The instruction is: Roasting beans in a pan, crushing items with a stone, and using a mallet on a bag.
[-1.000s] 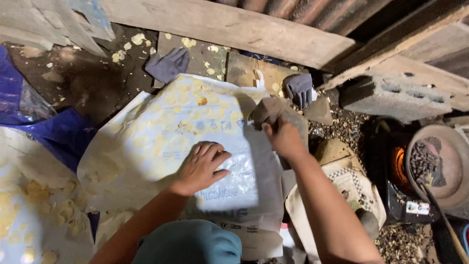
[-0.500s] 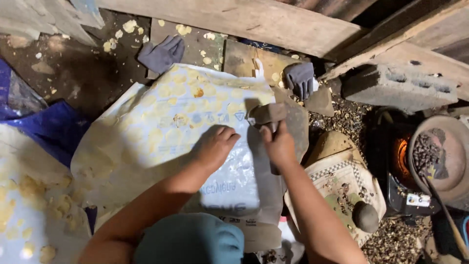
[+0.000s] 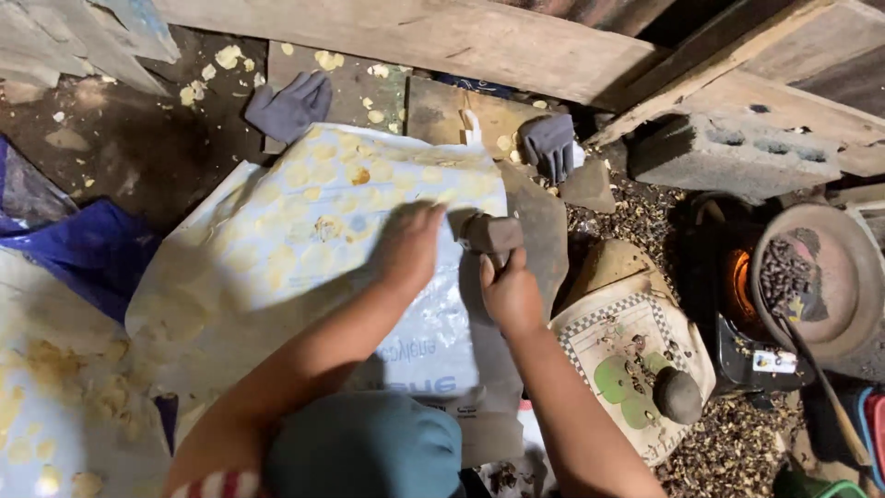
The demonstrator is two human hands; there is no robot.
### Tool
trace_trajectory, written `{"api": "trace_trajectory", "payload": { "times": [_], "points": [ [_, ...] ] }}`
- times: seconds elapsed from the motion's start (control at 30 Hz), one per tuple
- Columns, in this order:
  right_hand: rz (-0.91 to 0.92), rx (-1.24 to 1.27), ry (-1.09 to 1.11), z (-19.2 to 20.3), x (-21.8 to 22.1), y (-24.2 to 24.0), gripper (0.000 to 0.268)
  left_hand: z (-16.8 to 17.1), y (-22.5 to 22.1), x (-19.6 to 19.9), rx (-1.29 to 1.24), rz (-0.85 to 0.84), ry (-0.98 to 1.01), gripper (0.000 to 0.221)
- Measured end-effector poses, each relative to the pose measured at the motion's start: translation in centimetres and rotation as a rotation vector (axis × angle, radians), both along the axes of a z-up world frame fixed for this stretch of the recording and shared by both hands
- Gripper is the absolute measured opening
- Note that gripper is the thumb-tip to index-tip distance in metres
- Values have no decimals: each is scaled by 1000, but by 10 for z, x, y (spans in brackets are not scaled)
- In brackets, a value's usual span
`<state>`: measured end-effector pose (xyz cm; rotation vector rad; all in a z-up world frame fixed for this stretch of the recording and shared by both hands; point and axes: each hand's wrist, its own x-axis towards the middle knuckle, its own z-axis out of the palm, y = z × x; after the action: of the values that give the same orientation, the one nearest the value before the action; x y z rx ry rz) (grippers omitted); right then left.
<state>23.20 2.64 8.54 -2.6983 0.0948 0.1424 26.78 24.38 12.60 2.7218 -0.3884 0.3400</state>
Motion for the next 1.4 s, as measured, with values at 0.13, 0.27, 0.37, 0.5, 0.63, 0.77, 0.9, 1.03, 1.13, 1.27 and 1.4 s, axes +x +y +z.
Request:
{"api": "trace_trajectory", "payload": {
  "times": [0.13,0.27,0.37,0.5,0.63,0.77,0.9,1.03,1.13,1.27,1.4],
  "points": [
    [-35,20,97,42,3,2,58,-8,49,-67,-239,-55,-111,51],
    [25,94,193,85,30,-8,55,-3,72,-97,-114,-112,-130,34],
    [-7,87,140,125,27,12,50,-13,73,-95,-130,-78,-157,15],
    [-69,18,139,36,10,17,55,-1,61,-79,26,-66,-256,8],
    [-45,85,203,100,22,23,55,-81,11,-34,25,-94,-254,13],
    [-70,242,-4,163,-2,22,34,-90,-19,-11,-87,-57,-145,36],
    [66,457,-536,142,-15,17,14,-55,-8,-2,-306,-129,-11,58],
    [-96,81,66,52,-11,33,52,-27,29,-17,-107,139,-17,44],
    [57,-65,67,30,-3,37,52,-42,79,-38,-296,209,-57,32],
    [62,-25,112,40,6,31,52,-21,115,-88,-355,125,-111,30],
    [43,3,217,106,24,36,54,10,117,-125,-421,-117,16,44]
  ]
}}
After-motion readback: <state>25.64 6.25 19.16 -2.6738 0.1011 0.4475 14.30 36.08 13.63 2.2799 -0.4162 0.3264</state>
